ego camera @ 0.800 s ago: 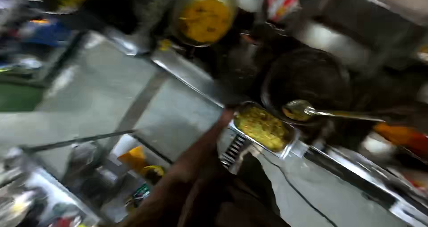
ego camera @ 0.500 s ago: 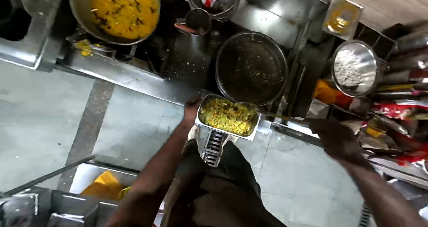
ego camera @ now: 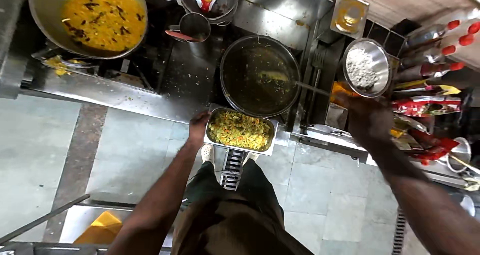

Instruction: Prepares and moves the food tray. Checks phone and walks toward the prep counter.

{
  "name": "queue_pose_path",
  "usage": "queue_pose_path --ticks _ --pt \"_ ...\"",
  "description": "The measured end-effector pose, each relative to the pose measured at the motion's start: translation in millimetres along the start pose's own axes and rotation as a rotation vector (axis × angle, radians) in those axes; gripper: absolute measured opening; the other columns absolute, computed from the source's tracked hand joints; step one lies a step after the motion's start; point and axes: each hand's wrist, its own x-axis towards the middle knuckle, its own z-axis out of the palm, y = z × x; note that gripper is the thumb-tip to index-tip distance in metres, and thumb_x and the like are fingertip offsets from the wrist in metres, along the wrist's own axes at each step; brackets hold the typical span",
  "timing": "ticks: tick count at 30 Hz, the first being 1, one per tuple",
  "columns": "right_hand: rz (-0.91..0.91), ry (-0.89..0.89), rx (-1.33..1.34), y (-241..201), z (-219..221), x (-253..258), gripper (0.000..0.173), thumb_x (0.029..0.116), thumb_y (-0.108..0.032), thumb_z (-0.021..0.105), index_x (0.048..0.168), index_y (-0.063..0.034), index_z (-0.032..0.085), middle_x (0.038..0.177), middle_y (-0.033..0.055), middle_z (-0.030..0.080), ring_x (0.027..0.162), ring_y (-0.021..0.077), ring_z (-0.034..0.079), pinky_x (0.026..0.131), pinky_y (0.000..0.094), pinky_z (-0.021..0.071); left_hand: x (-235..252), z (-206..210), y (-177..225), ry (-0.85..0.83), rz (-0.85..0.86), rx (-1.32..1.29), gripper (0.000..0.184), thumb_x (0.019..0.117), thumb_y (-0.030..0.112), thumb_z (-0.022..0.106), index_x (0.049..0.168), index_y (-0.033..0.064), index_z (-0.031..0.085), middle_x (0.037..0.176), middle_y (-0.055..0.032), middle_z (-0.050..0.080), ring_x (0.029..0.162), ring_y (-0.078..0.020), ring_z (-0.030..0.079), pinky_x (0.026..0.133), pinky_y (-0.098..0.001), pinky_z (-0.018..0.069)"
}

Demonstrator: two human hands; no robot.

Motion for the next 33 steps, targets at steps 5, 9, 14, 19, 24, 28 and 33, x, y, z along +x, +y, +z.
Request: queue_pose_path --ticks 5,9,14,19,24,28,33 --pt "-0.088 -0.161 -0.205 1 14 113 0.047 0.103 -0.01 0.049 0.143 -0.0316 0.06 0.116 0.0228 0.071 0.098 0.052 0.068 0.072 0.0732 0.0502 -2 1 -2 -0.005 -0.002 0.006 0.024 0.103 0.021 0.063 0.117 0.0036 0.071 0.112 -0.0061 0.072 0.101 -0.0131 0.067 0.092 -0.0358 0.0563" --pt "-0.094 -0.324 -0.359 -4 -3 142 0.05 0.0953 -0.007 0.058 0.139 -0.0305 0.061 0.112 0.0273 0.069 0.098 0.0544 0.066 0.074 0.074 0.0478 1 -1 -5 -0.002 0.015 -0.004 0.024 0.1024 0.021 0.064 0.118 0.004 0.072 0.112 -0.0058 0.073 0.103 -0.0134 0.068 0.094 -0.0358 0.0563" --pt "-0.266 -0.476 -0.379 11 -34 121 0.033 0.0973 -0.014 0.061 0.126 -0.0264 0.071 0.098 0.0246 0.071 0.09 0.0515 0.067 0.067 0.072 0.0481 4 -3 -9 0.005 0.011 -0.024 0.022 0.1007 0.02 0.067 0.116 0.0042 0.072 0.111 -0.0052 0.073 0.102 -0.0131 0.068 0.093 -0.0354 0.0569" --pt "-0.229 -0.706 -0.069 1 -22 105 0.036 0.1038 -0.016 0.057 0.131 -0.0349 0.07 0.102 0.0123 0.074 0.091 0.0351 0.071 0.079 0.0655 0.0549 4 -2 -9 0.02 0.016 0.001 0.024 0.1006 0.021 0.067 0.116 0.0038 0.073 0.114 -0.0057 0.072 0.104 -0.0131 0.067 0.095 -0.0357 0.0558" --pt "-0.239 -0.532 0.329 19 22 81 0.034 0.1054 -0.01 0.051 0.13 -0.0213 0.072 0.084 0.0049 0.069 0.075 0.0179 0.066 0.077 0.0475 0.0572 2 -1 -2 0.027 -0.011 0.051 0.027 0.1018 0.024 0.066 0.12 0.0046 0.072 0.117 -0.0068 0.072 0.107 -0.0141 0.067 0.096 -0.0372 0.0557" --pt "0.004 -0.287 0.249 24 50 66 0.036 0.1075 -0.015 0.048 0.139 -0.0207 0.064 0.104 0.0144 0.071 0.094 0.0328 0.069 0.088 0.0596 0.0542 1 0 1 0.028 -0.012 0.05 0.025 0.1024 0.022 0.064 0.118 0.0046 0.072 0.115 -0.0064 0.072 0.105 -0.0139 0.067 0.095 -0.0369 0.056" --pt "0.211 -0.23 0.003 2 94 75 0.041 0.1067 -0.02 0.048 0.145 -0.033 0.058 0.117 0.0221 0.071 0.102 0.049 0.068 0.079 0.0709 0.052 0 1 2 0.03 -0.023 0.063 0.024 0.1025 0.024 0.064 0.116 0.0056 0.073 0.113 -0.0061 0.073 0.103 -0.0146 0.068 0.093 -0.0375 0.0562"
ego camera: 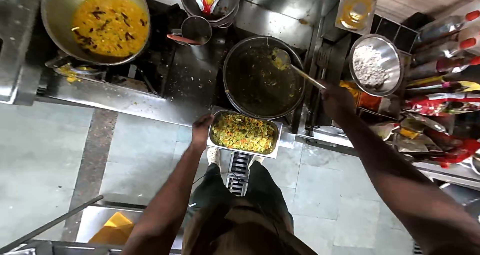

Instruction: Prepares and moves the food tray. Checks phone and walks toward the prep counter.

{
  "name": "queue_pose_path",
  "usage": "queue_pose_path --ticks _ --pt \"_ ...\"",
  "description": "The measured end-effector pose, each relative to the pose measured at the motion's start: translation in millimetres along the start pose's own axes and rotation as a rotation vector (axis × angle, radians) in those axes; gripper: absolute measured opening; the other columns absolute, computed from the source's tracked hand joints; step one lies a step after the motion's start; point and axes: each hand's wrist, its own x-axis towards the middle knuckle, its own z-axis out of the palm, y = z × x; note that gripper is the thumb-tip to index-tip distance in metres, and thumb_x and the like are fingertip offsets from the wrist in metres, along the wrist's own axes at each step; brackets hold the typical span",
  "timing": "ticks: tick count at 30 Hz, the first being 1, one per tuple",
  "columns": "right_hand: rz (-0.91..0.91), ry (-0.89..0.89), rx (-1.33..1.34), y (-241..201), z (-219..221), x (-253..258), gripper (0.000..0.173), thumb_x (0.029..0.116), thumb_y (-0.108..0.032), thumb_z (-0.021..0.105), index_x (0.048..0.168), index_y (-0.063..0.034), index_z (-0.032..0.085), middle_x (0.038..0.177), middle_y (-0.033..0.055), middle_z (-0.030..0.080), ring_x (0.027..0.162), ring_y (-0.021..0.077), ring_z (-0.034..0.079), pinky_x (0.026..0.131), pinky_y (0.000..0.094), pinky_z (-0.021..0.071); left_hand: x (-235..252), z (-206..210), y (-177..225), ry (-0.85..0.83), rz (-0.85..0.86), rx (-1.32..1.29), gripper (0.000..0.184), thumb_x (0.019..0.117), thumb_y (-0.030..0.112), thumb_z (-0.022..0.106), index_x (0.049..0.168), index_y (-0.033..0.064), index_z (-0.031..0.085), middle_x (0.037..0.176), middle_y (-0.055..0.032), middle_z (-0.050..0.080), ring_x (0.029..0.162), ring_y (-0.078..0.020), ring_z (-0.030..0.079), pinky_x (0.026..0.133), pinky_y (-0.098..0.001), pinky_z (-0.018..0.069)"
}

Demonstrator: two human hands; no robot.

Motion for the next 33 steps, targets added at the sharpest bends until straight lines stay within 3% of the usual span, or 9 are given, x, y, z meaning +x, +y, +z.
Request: queue_pose_path --ticks 2,7,11,15,18,21,24,29,33 --pt "-0.117 -0.056 0.011 0 8 -9 0.042 0.1067 -0.017 0.049 0.145 -0.0303 0.058 0.119 0.0221 0.07 0.104 0.0484 0.067 0.082 0.0701 0.0525 0 0 0 0.01 -0.007 0.003 0.024 0.1022 0.023 0.065 0.117 0.0053 0.073 0.112 -0.0062 0.073 0.103 -0.0144 0.068 0.093 -0.0371 0.0562" --pt "-0.398 -0.067 0.109 8 4 -61 0.043 0.1041 -0.012 0.053 0.139 -0.0331 0.064 0.113 0.0109 0.074 0.094 0.0358 0.072 0.079 0.0633 0.0565 1 0 0 0.0 0.004 0.004 0.025 0.1026 0.022 0.064 0.119 0.0048 0.072 0.116 -0.0073 0.072 0.105 -0.0162 0.068 0.094 -0.0386 0.0562" --pt "-0.218 -0.017 0.109 -11 -7 -51 0.035 0.1066 -0.021 0.05 0.137 -0.0291 0.066 0.107 0.0154 0.074 0.093 0.0408 0.071 0.078 0.0667 0.0545 1 0 0 -0.007 0.004 -0.03 0.025 0.1028 0.021 0.064 0.119 0.0041 0.073 0.116 -0.0076 0.073 0.106 -0.0163 0.068 0.095 -0.0381 0.0562" --pt "-0.009 0.082 -0.009 -38 0 -11 0.035 0.1062 -0.022 0.05 0.137 -0.0284 0.065 0.113 0.0179 0.073 0.099 0.0446 0.07 0.077 0.0671 0.0536 -1 2 2 -0.004 -0.006 -0.032 0.024 0.103 0.02 0.063 0.119 0.0039 0.072 0.115 -0.0076 0.073 0.105 -0.0157 0.068 0.094 -0.0376 0.0562" --pt "-0.053 0.04 0.004 -38 17 -10 0.038 0.1041 -0.019 0.052 0.139 -0.0286 0.064 0.117 0.0179 0.072 0.101 0.0448 0.069 0.077 0.0687 0.0545 -3 1 3 -0.021 0.009 -0.025 0.026 0.1032 0.022 0.063 0.119 0.0035 0.072 0.116 -0.0083 0.073 0.106 -0.0177 0.068 0.094 -0.0403 0.0566" --pt "-0.178 -0.026 0.008 -37 23 -44 0.04 0.105 -0.016 0.052 0.14 -0.0318 0.063 0.12 0.0143 0.071 0.104 0.0411 0.07 0.08 0.0651 0.0558 -1 0 -1 -0.005 0.006 -0.034 0.025 0.1022 0.021 0.064 0.119 0.0029 0.072 0.117 -0.0092 0.072 0.107 -0.0185 0.068 0.096 -0.0409 0.056" --pt "-0.237 0.072 0.042 -36 20 -67 0.035 0.1023 -0.012 0.056 0.132 -0.0251 0.069 0.118 0.0116 0.073 0.103 0.0384 0.071 0.08 0.0629 0.0559 -3 1 -1 0.01 0.013 -0.045 0.024 0.1018 0.017 0.065 0.118 0.0014 0.072 0.117 -0.0093 0.072 0.107 -0.0165 0.067 0.096 -0.0376 0.0554" --pt "0.035 0.193 -0.005 -53 19 -18 0.038 0.1022 -0.019 0.054 0.137 -0.029 0.065 0.114 0.0148 0.072 0.098 0.0412 0.07 0.072 0.0649 0.0549 0 0 -4 0.0 0.01 -0.019 0.023 0.1016 0.019 0.065 0.117 0.0034 0.073 0.115 -0.0084 0.073 0.105 -0.0161 0.067 0.094 -0.0383 0.0559" --pt "-0.095 0.167 0.113 -62 40 -2 0.042 0.1016 -0.009 0.054 0.138 -0.0257 0.066 0.125 0.0149 0.07 0.111 0.0402 0.068 0.087 0.063 0.0554 2 -2 -9 -0.03 0.079 -0.017 0.02 0.1011 0.015 0.066 0.114 0.0017 0.072 0.109 -0.0071 0.072 0.1 -0.0137 0.067 0.092 -0.0343 0.0563"
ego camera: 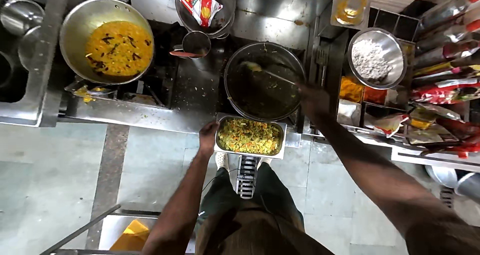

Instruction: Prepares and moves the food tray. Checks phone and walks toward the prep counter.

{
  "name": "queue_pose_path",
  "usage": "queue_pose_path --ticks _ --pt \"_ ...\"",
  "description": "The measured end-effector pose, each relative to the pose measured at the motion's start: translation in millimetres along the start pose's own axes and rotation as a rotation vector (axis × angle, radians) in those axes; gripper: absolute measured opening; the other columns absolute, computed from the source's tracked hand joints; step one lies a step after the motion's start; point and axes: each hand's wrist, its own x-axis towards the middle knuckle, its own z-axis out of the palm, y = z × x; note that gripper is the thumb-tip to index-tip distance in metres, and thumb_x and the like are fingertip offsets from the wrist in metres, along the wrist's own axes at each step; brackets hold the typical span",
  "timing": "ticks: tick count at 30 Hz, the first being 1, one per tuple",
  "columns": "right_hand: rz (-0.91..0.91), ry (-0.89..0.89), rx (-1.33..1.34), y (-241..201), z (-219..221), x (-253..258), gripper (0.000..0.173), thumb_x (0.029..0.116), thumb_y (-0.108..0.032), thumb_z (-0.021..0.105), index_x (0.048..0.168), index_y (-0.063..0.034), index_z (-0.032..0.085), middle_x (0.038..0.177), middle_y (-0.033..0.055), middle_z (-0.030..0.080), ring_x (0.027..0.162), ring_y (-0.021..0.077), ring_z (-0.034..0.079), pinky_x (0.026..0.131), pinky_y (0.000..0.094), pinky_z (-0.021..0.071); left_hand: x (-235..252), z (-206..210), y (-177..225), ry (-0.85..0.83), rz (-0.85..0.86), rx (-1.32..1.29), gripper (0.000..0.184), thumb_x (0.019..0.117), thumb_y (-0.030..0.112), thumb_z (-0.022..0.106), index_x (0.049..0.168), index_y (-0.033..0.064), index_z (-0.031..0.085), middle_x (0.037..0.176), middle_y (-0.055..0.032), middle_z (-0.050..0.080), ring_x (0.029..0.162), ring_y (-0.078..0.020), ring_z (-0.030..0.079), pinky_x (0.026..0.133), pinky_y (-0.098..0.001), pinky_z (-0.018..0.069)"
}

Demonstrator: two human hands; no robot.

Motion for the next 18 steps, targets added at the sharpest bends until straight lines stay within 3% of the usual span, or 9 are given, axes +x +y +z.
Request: queue_pose_path --ticks 3,6,10,12,18 --pt "-0.183 -0.086 0.025 5 -2 -8 0.045 0.1003 -0.004 0.055 0.138 -0.0262 0.066 0.126 0.0154 0.07 0.113 0.0403 0.067 0.091 0.0614 0.0547 1 0 -2 -0.002 0.042 0.045 0.019 0.1006 0.016 0.067 0.113 0.0025 0.072 0.105 -0.0064 0.072 0.096 -0.013 0.067 0.09 -0.0338 0.0569" --pt "-0.396 -0.146 -0.022 40 -26 -10 0.048 0.0968 0.002 0.055 0.135 -0.024 0.068 0.123 0.0148 0.071 0.114 0.0393 0.067 0.096 0.0598 0.053 2 -1 -6 -0.001 0.061 0.05 0.02 0.0999 0.018 0.068 0.113 0.0032 0.072 0.103 -0.0054 0.072 0.095 -0.0125 0.067 0.089 -0.0329 0.0569" --pt "-0.511 -0.261 -0.057 88 -73 -1 0.041 0.1002 0.001 0.051 0.126 -0.0228 0.072 0.114 0.0153 0.072 0.106 0.0403 0.069 0.088 0.0639 0.0532 2 -1 -5 -0.002 0.052 0.023 0.021 0.1002 0.017 0.068 0.115 0.0031 0.072 0.105 -0.0063 0.073 0.096 -0.0135 0.068 0.089 -0.0331 0.0572" --pt "-0.471 -0.26 -0.045 105 -84 10 0.038 0.1026 -0.005 0.049 0.126 -0.0231 0.073 0.117 0.0149 0.072 0.11 0.0405 0.067 0.093 0.0661 0.0502 2 0 -3 -0.004 0.05 0.022 0.021 0.1004 0.018 0.068 0.116 0.0033 0.072 0.106 -0.0065 0.073 0.097 -0.0137 0.068 0.09 -0.0338 0.0577" --pt "-0.139 -0.161 -0.108 79 -77 64 0.038 0.1076 -0.022 0.047 0.142 -0.0288 0.062 0.121 0.0211 0.07 0.11 0.0492 0.066 0.088 0.0741 0.0488 2 4 -3 0.001 0.048 0.056 0.022 0.1007 0.021 0.068 0.114 0.0039 0.072 0.104 -0.0064 0.073 0.094 -0.0147 0.069 0.088 -0.0361 0.0586"
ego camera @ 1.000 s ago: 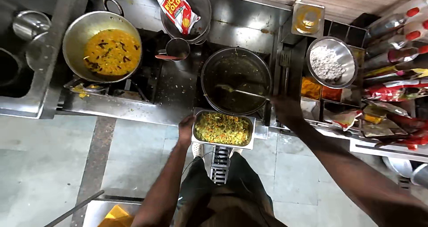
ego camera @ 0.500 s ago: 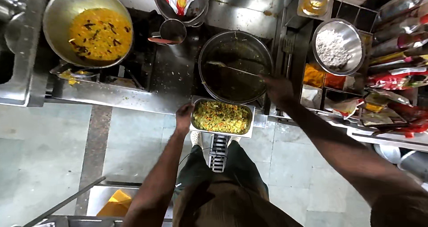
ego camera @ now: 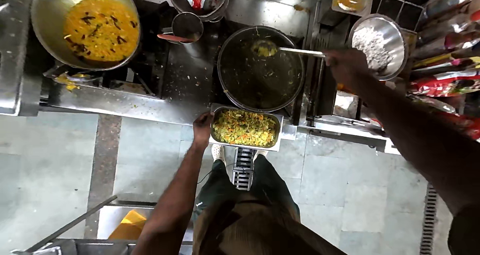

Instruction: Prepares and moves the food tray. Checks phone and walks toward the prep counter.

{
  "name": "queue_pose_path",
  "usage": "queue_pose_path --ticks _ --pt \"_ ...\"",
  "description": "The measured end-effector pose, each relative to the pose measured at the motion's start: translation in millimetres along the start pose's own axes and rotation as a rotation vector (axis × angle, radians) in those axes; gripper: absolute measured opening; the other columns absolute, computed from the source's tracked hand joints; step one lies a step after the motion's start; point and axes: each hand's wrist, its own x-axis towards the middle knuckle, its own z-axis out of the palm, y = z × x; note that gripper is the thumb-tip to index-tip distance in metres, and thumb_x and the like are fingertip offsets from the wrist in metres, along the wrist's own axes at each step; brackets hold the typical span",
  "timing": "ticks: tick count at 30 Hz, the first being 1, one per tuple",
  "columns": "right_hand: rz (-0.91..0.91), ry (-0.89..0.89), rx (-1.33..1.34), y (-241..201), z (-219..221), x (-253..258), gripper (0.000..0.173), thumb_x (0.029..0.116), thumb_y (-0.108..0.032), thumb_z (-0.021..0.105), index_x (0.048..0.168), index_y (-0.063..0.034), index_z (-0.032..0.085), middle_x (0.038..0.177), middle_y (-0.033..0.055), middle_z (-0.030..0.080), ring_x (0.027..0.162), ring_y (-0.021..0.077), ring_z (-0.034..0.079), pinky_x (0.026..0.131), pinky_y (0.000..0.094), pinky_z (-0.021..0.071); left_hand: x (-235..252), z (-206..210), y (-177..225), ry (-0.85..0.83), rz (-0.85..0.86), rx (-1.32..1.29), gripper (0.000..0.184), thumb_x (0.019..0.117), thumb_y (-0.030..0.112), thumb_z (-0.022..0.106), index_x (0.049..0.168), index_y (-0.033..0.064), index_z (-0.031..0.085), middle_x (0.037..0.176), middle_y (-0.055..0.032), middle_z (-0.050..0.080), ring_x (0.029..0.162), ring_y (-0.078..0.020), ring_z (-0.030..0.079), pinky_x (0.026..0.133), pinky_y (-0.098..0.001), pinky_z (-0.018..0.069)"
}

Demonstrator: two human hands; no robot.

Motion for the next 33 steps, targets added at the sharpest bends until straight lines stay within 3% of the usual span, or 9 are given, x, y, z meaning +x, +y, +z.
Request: queue_pose_path --ticks 6,8,11,16,22,25,28,31,33 --pt "-0.172 -0.112 0.069 5 5 1 0.037 0.1064 -0.015 0.049 0.139 -0.0248 0.065 0.127 0.019 0.068 0.113 0.0449 0.065 0.094 0.0712 0.0479 -1 1 0 -0.019 0.045 0.006 0.019 0.1017 0.018 0.066 0.113 0.0034 0.072 0.102 -0.0048 0.073 0.092 -0.0121 0.068 0.086 -0.0325 0.0577" --pt "-0.262 -0.165 0.075 12 4 -23 0.037 0.1055 -0.015 0.051 0.137 -0.0262 0.067 0.111 0.018 0.072 0.102 0.0423 0.069 0.09 0.0696 0.0507 -1 2 2 -0.028 0.042 0.012 0.02 0.102 0.018 0.065 0.114 0.003 0.072 0.101 -0.0057 0.073 0.092 -0.0128 0.069 0.086 -0.0328 0.0583" --pt "-0.327 -0.242 0.118 6 -4 -57 0.034 0.1045 -0.012 0.053 0.132 -0.0222 0.07 0.104 0.0183 0.074 0.095 0.0406 0.071 0.086 0.0672 0.0524 -3 1 4 -0.025 0.048 0.0 0.02 0.102 0.016 0.065 0.114 0.0017 0.072 0.1 -0.0062 0.074 0.09 -0.0122 0.069 0.085 -0.0316 0.0587" --pt "-0.197 -0.413 0.256 -3 -4 -68 0.03 0.106 -0.014 0.055 0.131 -0.0187 0.071 0.107 0.013 0.075 0.094 0.0282 0.072 0.09 0.0552 0.055 -2 0 5 -0.03 0.072 0.026 0.02 0.1028 0.017 0.064 0.113 0.0025 0.073 0.099 -0.0053 0.074 0.088 -0.011 0.069 0.084 -0.0309 0.0587" --pt "-0.042 -0.507 0.549 -4 16 -60 0.03 0.1039 -0.006 0.056 0.129 -0.0145 0.071 0.087 0.007 0.068 0.069 0.0136 0.06 0.069 0.0359 0.0535 -1 1 1 -0.018 0.044 0.02 0.022 0.1025 0.018 0.065 0.116 0.0025 0.072 0.102 -0.006 0.074 0.091 -0.0123 0.07 0.086 -0.0321 0.0586" --pt "-0.044 -0.377 0.556 -12 1 -108 0.03 0.1019 -0.005 0.058 0.128 -0.0134 0.071 0.097 0.0086 0.071 0.08 0.0164 0.065 0.077 0.0412 0.0558 -2 0 1 -0.012 0.038 0.038 0.025 0.102 0.021 0.066 0.117 0.0019 0.072 0.103 -0.0071 0.074 0.092 -0.0128 0.069 0.087 -0.0332 0.0582" --pt "0.037 -0.134 0.584 -38 4 -191 0.028 0.1028 -0.008 0.053 0.124 -0.0091 0.07 0.095 0.0057 0.073 0.08 0.0155 0.069 0.077 0.0417 0.0592 -1 0 0 -0.008 0.042 0.061 0.026 0.1016 0.022 0.066 0.117 0.0022 0.072 0.102 -0.0066 0.073 0.092 -0.0123 0.068 0.087 -0.0331 0.0578" --pt "0.056 0.103 0.521 -63 63 -276 0.028 0.1051 -0.01 0.046 0.122 -0.0069 0.069 0.111 0.0087 0.073 0.099 0.0222 0.071 0.09 0.0477 0.0593 -2 -1 -1 -0.019 0.046 0.071 0.024 0.1018 0.022 0.066 0.116 0.0025 0.071 0.102 -0.005 0.073 0.092 -0.0099 0.068 0.086 -0.0301 0.0571" --pt "0.12 0.2 0.453 -79 123 -319 0.031 0.1039 -0.005 0.045 0.123 -0.0079 0.069 0.109 0.0135 0.071 0.101 0.0304 0.068 0.09 0.0539 0.0554 -2 -2 -2 -0.034 0.043 0.059 0.025 0.1019 0.021 0.066 0.117 0.0017 0.071 0.104 -0.0059 0.073 0.094 -0.0105 0.068 0.088 -0.0308 0.0574"
